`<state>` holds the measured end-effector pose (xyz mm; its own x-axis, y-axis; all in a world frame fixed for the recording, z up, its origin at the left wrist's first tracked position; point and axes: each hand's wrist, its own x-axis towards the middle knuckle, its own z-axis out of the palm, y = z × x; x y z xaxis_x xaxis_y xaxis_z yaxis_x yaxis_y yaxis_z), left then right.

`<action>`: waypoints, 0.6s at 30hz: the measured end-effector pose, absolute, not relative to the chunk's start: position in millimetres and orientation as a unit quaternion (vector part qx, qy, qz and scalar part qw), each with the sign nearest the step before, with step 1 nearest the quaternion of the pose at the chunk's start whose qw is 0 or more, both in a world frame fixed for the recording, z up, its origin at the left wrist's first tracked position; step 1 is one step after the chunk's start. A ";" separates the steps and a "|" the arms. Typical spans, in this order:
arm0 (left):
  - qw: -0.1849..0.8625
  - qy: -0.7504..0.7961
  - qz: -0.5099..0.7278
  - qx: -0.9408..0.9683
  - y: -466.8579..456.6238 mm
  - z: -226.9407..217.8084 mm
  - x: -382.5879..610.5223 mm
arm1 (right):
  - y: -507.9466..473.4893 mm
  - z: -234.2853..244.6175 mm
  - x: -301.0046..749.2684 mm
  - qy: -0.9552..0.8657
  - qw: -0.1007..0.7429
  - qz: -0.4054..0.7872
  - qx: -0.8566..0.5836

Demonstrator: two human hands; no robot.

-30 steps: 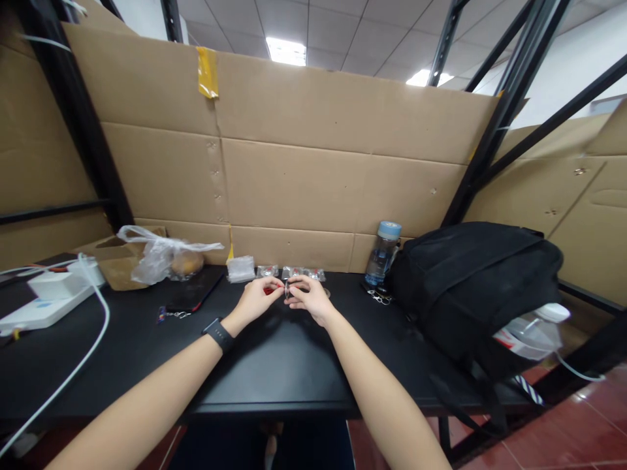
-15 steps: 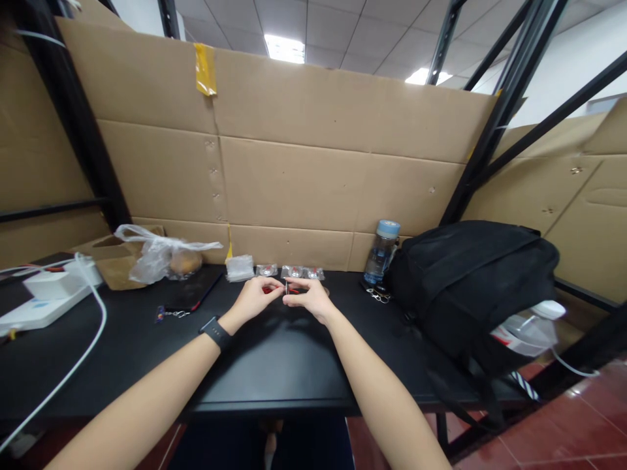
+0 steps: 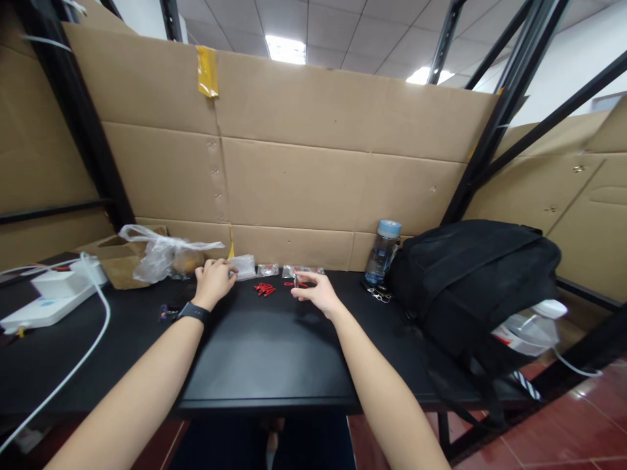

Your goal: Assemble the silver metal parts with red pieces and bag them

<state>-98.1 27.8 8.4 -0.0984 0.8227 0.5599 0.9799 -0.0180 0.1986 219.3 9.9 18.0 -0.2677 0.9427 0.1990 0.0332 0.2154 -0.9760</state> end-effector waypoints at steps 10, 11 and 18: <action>0.113 -0.675 -0.289 -0.670 32.3 6.8 -101.2 | 6.8 26.1 223.3 -0.631 0.473 0.487 -0.376; 0.113 -0.675 -0.286 -0.671 32.3 6.0 -101.4 | 6.4 27.2 223.9 -0.631 0.474 0.485 -0.377; 0.162 -0.688 -0.328 -0.627 23.9 16.3 -95.0 | 7.7 33.6 230.1 -0.632 0.482 0.447 -0.410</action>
<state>-95.0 23.9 16.3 -0.1613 0.7571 0.6331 0.9687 -0.0010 0.2480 230.1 7.7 33.6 -0.1999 0.9492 0.2431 0.0874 0.2644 -0.9604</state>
